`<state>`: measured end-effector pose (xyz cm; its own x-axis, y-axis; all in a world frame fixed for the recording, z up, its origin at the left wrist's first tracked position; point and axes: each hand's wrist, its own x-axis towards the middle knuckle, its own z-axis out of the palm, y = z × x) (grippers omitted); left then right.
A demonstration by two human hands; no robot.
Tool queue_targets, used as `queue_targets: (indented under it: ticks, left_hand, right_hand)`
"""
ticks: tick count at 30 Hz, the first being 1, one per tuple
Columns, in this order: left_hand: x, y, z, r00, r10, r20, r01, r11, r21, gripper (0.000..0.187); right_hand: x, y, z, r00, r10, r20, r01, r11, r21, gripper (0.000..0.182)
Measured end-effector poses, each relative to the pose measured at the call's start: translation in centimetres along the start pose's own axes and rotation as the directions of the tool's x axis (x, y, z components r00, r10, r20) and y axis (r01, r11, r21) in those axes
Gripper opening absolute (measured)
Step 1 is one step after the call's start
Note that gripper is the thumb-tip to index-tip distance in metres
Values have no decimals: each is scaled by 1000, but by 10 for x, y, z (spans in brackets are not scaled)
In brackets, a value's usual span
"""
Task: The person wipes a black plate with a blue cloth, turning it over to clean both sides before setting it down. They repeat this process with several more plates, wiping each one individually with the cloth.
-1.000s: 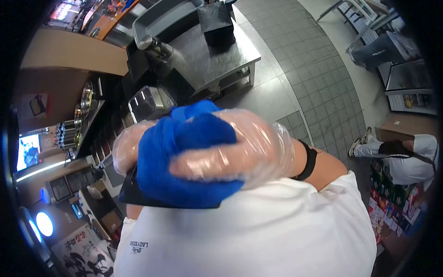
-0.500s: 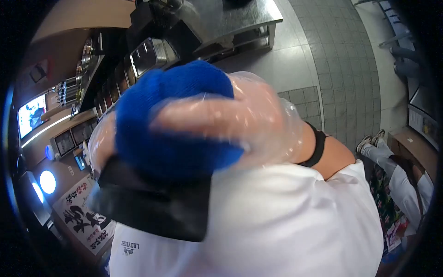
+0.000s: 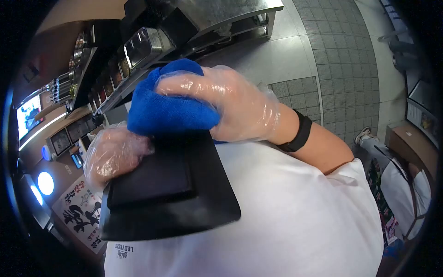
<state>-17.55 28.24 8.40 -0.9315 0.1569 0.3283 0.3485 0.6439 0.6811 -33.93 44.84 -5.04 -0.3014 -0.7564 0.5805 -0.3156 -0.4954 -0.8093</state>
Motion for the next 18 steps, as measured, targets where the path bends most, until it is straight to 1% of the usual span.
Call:
queue_targets:
  ticks: [1,2,4,6,7,8,9,10,12,13,15,16,17,18]
  left_hand:
    - [-4,0,-4,1000,-13,-5,13,1000,2,18]
    - [-8,1,-7,1000,-21,-11,21,1000,7,18]
    - [-21,-6,-12,999,-13,-43,14,1000,19,18]
    - [-33,-16,-19,996,6,-84,-4,1000,26,19]
    - [-41,-19,-20,994,20,-103,-17,999,34,19]
    - [-53,-23,-25,991,31,-130,-26,999,42,19]
    - [-67,-27,-28,989,25,-144,-18,999,44,19]
    - [-78,-30,-34,986,22,-163,-12,998,59,19]
    - [-103,-40,-45,978,17,-209,6,994,109,19]
    - [-116,-43,-53,973,8,-232,23,991,131,19]
    - [-141,-41,-68,961,-23,-276,73,982,172,20]
    - [-153,-37,-74,952,-43,-302,107,974,200,20]
    - [-165,-35,-80,942,-56,-330,131,969,210,20]
    - [-176,-31,-84,933,-70,-352,153,965,213,20]
  right_hand:
    - [-1,2,5,1000,21,8,-20,998,-58,58]
    - [1,-1,9,999,30,19,-29,998,-61,58]
    - [13,-12,16,1000,-24,-1,24,999,-39,62]
    - [26,-29,11,981,55,184,-45,997,-58,54]
    - [35,-40,35,992,-52,-117,71,984,161,54]
    - [40,-49,41,994,-96,-46,103,975,198,51]
    - [48,-63,42,978,-116,173,85,981,174,48]
    - [58,-71,47,948,-145,282,104,982,155,45]
    - [71,-73,62,907,-155,391,135,988,79,40]
    - [74,-71,69,894,-133,427,149,989,-4,38]
    - [80,-59,90,910,-37,414,155,955,-255,33]
    - [78,-46,115,970,-29,242,93,961,-259,44]
    - [77,-36,129,983,6,181,37,972,-231,42]
    - [76,-29,144,981,82,173,-43,974,-222,41]
